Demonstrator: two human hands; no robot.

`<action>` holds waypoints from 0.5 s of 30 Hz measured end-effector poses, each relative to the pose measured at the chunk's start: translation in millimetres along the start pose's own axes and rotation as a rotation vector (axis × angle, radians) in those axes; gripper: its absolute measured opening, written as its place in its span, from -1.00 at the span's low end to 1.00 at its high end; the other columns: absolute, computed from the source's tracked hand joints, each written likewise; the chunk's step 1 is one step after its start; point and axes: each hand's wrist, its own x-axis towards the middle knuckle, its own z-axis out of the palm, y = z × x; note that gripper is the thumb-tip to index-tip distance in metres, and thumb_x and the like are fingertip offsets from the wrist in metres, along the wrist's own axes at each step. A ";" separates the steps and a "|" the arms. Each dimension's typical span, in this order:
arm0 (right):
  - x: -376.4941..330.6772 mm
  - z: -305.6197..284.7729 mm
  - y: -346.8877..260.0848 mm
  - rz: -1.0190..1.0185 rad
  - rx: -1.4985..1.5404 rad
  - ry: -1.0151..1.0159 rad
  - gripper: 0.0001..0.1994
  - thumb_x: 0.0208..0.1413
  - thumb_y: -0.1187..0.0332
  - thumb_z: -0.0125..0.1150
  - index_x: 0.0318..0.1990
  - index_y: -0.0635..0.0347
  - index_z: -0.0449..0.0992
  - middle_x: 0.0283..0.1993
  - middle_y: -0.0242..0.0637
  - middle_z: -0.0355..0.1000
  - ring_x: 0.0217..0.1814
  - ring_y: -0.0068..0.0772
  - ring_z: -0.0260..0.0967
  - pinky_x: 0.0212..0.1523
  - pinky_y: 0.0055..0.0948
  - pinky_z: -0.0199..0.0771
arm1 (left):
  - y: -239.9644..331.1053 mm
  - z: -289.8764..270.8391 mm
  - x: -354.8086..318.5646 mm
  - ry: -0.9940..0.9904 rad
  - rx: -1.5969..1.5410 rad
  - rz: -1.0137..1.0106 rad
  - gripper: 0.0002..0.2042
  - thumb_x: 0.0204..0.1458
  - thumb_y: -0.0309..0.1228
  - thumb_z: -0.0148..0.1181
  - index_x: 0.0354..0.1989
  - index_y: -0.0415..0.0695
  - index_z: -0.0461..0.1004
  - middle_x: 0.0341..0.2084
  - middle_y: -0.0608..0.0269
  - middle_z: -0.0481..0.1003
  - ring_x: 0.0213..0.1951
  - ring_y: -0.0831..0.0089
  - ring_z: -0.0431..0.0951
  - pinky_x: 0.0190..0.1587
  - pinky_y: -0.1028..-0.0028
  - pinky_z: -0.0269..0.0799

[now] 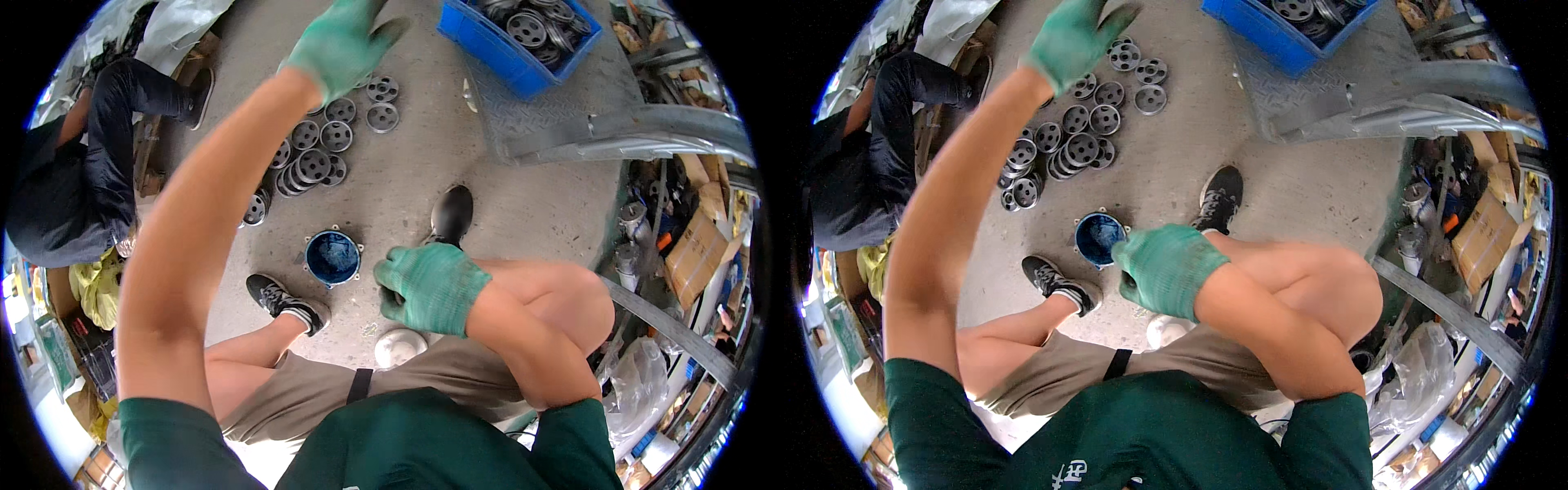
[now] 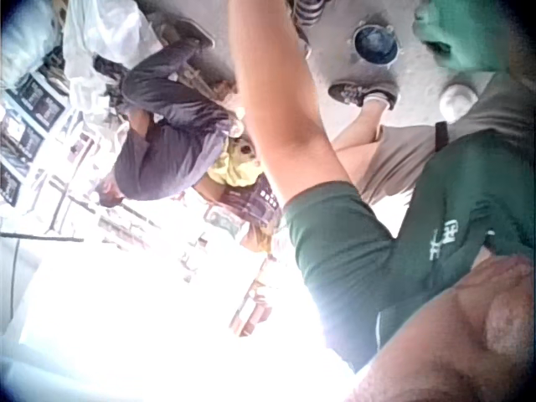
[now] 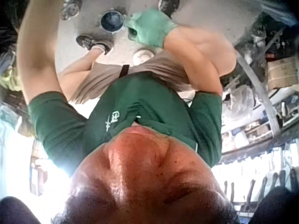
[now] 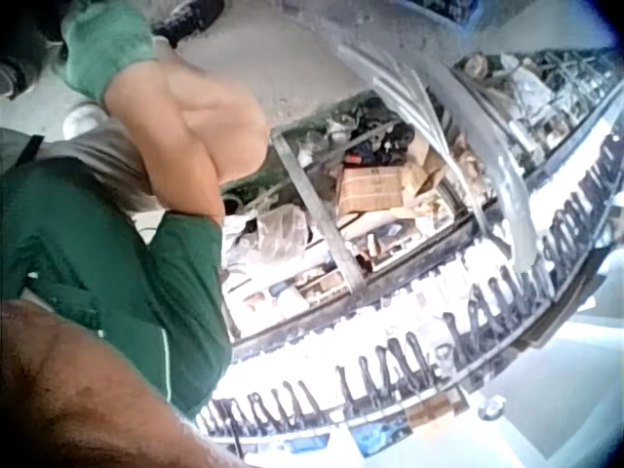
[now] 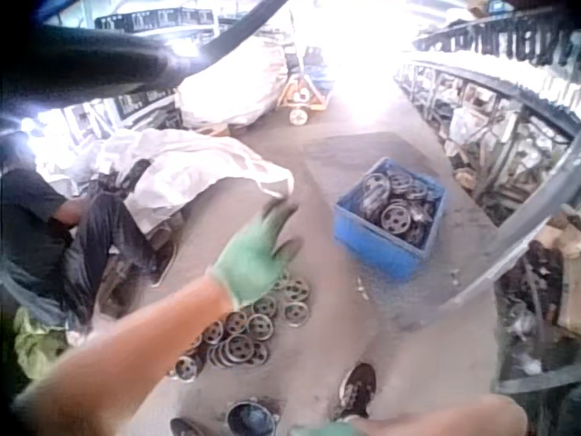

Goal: The person sits on the floor and uses a brush to apply blue paint to the inner surfaces of small, circular metal parts. They repeatedly dip the brush into a small container of paint and coat each part before placing it into a blue plastic bin. The task continues until the end of the clip.

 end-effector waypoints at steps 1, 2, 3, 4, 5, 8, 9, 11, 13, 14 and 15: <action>-0.9 -2.1 2.0 0.022 0.016 -0.045 -0.78 0.08 0.21 0.21 -0.27 0.18 0.54 -0.25 -0.10 0.52 -0.26 0.01 0.55 -0.25 -0.07 0.55 | -29.4 18.6 -27.8 0.024 -0.006 -0.015 -0.64 0.23 -0.22 0.09 0.11 -0.16 0.44 0.10 -0.13 0.43 0.06 -0.11 0.46 0.17 0.16 0.38; 0.0 -1.9 3.4 0.031 0.039 -0.090 -0.76 0.10 0.22 0.20 -0.23 0.21 0.54 -0.22 -0.06 0.54 -0.23 0.04 0.56 -0.21 -0.05 0.56 | -60.1 34.8 -76.5 -0.114 0.187 -0.069 -0.65 0.19 -0.25 0.13 0.08 -0.16 0.45 0.09 -0.12 0.43 0.06 -0.10 0.47 0.16 0.15 0.39; -0.3 -0.1 6.8 0.027 0.022 -0.096 -0.76 0.10 0.22 0.18 -0.25 0.22 0.53 -0.24 -0.05 0.53 -0.22 0.06 0.56 -0.23 -0.04 0.55 | -83.7 51.8 -122.3 -0.248 0.361 -0.112 -0.66 0.15 -0.28 0.16 0.06 -0.15 0.47 0.09 -0.11 0.43 0.05 -0.10 0.47 0.15 0.15 0.40; -0.7 0.0 9.9 0.031 0.027 -0.082 -0.78 0.09 0.23 0.20 -0.28 0.20 0.53 -0.27 -0.09 0.52 -0.27 0.02 0.54 -0.26 -0.09 0.54 | -94.5 56.5 -152.7 -0.563 0.309 -0.201 -0.67 0.07 -0.34 0.21 0.01 -0.14 0.48 0.05 -0.08 0.45 0.03 -0.04 0.50 0.10 0.14 0.44; 1.1 0.7 10.2 0.024 0.033 -0.078 -0.80 0.07 0.23 0.22 -0.31 0.18 0.53 -0.31 -0.14 0.50 -0.31 -0.01 0.53 -0.29 -0.13 0.54 | -116.0 69.1 -196.0 -0.731 0.395 -0.210 -0.70 0.00 -0.40 0.24 -0.06 -0.14 0.52 -0.06 -0.02 0.50 -0.02 0.00 0.53 0.03 0.13 0.48; -14.2 33.4 38.9 0.178 0.441 -0.076 -0.84 0.08 0.28 0.24 -0.29 0.16 0.55 -0.32 -0.16 0.52 -0.34 -0.05 0.52 -0.26 -0.21 0.53 | -133.5 109.4 -266.4 -0.800 0.414 -0.180 -0.79 -0.04 -0.46 0.19 -0.20 -0.14 0.59 -0.16 0.03 0.55 -0.09 0.06 0.56 -0.03 0.15 0.50; -13.9 40.2 42.3 0.214 0.554 -0.071 -0.85 0.09 0.29 0.24 -0.27 0.17 0.56 -0.31 -0.14 0.53 -0.33 -0.05 0.52 -0.25 -0.23 0.53 | -139.3 117.8 -283.1 -0.796 0.460 -0.115 -0.81 -0.05 -0.46 0.17 -0.25 -0.13 0.61 -0.18 0.04 0.56 -0.10 0.07 0.57 -0.04 0.15 0.50; -13.3 38.4 40.5 0.185 0.421 -0.032 -0.83 0.12 0.30 0.26 -0.25 0.20 0.57 -0.30 -0.08 0.53 -0.32 -0.05 0.53 -0.26 -0.25 0.54 | -133.8 128.6 -292.6 -0.736 0.527 0.029 -0.83 -0.04 -0.48 0.12 -0.33 -0.11 0.63 -0.17 0.06 0.58 -0.11 0.12 0.59 -0.05 0.18 0.51; 0.2 20.7 32.9 0.111 0.279 -0.006 -0.82 0.14 0.31 0.28 -0.22 0.23 0.57 -0.28 -0.03 0.54 -0.31 -0.05 0.54 -0.27 -0.28 0.54 | -134.2 125.7 -287.9 -0.783 0.503 -0.014 -0.82 -0.02 -0.48 0.09 -0.30 -0.11 0.63 -0.18 0.10 0.59 -0.10 0.15 0.60 -0.04 0.19 0.50; 9.5 13.2 30.0 0.064 0.200 0.018 -0.81 0.16 0.31 0.29 -0.21 0.25 0.57 -0.27 0.00 0.54 -0.30 -0.05 0.54 -0.27 -0.29 0.54 | -135.2 120.2 -279.8 -0.825 0.502 -0.031 -0.82 0.01 -0.44 0.11 -0.28 -0.13 0.62 -0.18 0.07 0.59 -0.10 0.13 0.60 -0.03 0.16 0.49; 16.3 11.4 26.2 0.020 0.121 0.040 -0.81 0.17 0.32 0.30 -0.19 0.27 0.57 -0.26 0.03 0.54 -0.29 -0.05 0.55 -0.28 -0.30 0.54 | -132.8 113.6 -274.9 -0.866 0.496 -0.046 -0.82 0.04 -0.40 0.12 -0.25 -0.15 0.61 -0.17 0.05 0.60 -0.10 0.11 0.61 -0.02 0.13 0.49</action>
